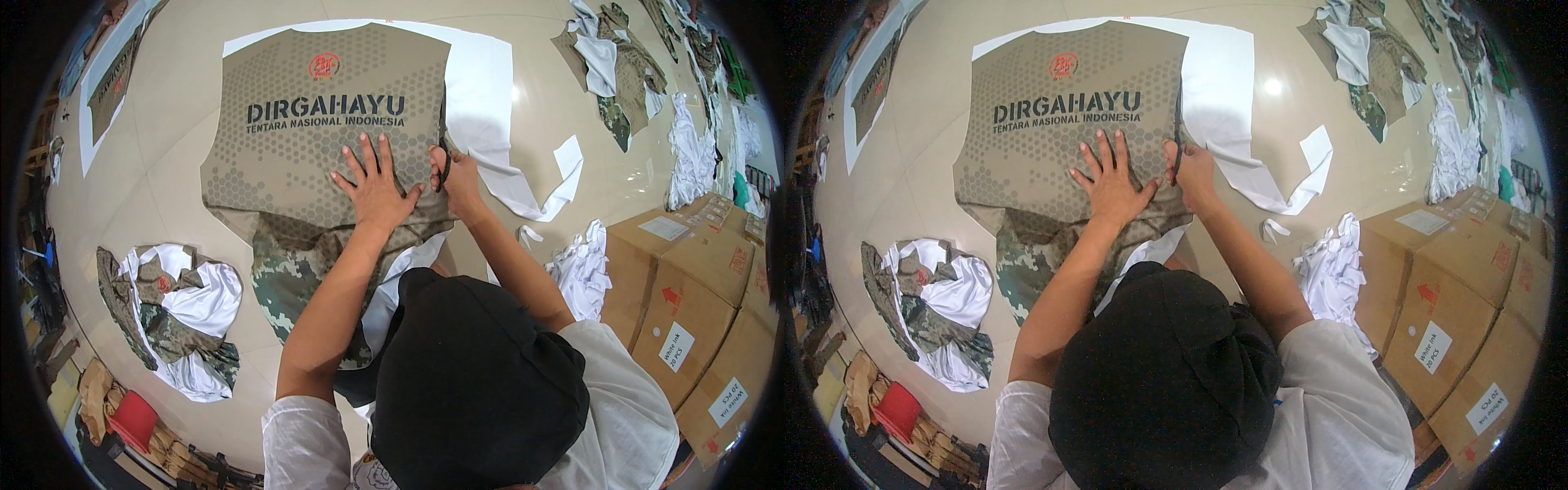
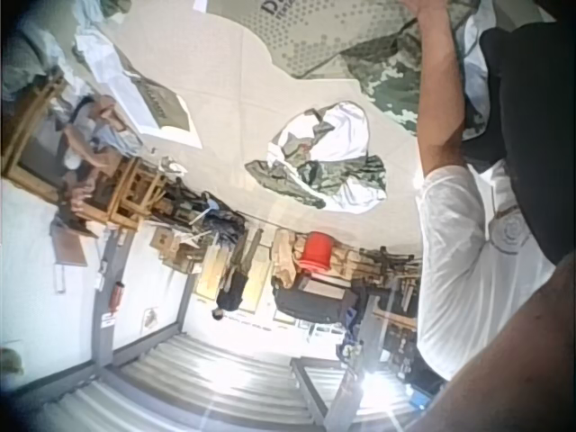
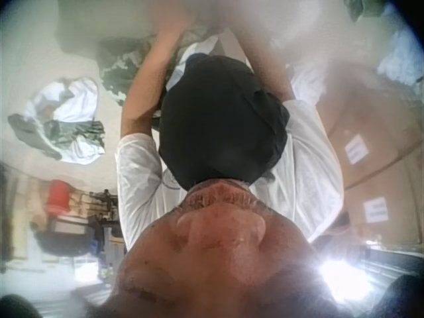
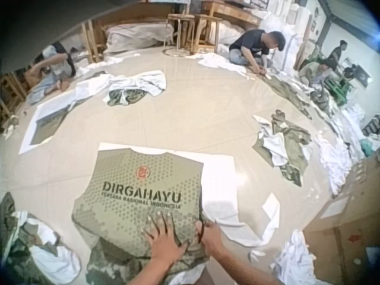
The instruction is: The person sits on the floor and uses shears to cut a white paper pattern. They then place the pattern on a camouflage-patterned shirt and cut the fabric along the pattern's edges.
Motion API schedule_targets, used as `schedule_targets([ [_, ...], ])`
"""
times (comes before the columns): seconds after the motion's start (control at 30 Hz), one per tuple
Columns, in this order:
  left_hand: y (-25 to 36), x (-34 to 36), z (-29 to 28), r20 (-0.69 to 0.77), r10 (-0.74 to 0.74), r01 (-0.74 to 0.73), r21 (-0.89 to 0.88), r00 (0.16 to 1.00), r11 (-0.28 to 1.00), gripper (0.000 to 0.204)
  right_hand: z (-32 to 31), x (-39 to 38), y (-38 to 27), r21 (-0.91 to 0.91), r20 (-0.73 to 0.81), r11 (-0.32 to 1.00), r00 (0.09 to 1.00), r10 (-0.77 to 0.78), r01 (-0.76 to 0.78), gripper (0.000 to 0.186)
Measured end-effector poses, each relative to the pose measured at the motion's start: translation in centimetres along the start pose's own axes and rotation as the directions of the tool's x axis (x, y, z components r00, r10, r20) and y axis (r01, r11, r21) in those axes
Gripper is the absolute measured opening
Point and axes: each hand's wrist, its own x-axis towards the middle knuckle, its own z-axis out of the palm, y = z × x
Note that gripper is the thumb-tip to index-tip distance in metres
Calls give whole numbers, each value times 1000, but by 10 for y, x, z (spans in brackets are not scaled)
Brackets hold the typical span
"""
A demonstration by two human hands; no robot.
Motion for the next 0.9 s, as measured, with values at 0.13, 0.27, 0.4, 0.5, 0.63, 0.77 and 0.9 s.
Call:
schedule_targets([
  [0.13,1,0,0,-11,1,-1,2,1000,1000,122,0,4,5,21,1,999,999,-40,40,32],
  [0.27,0,0,1,-14,2,-2,8,1000,1000,123,5,1,2,28,-23,999,999,-25,26,31],
  [0.4,0,0,1,-6,-3,3,12,1000,1000,123,9,-4,-2,80,-12,997,1000,-8,9,30],
  [0.5,0,0,1,-3,-2,2,7,1000,1000,123,9,-2,-1,82,-12,997,1000,-12,13,29],
  [0.63,-1,0,2,-7,-2,2,7,1000,1000,123,10,-4,-2,73,-15,997,1000,-14,15,29],
  [0.77,-1,1,3,-12,3,-3,10,1000,1000,124,7,1,3,61,-20,998,999,-30,32,29],
  [0.9,-1,0,3,-16,2,-2,2,1000,1000,123,11,1,-2,50,-24,998,999,-41,42,30],
])
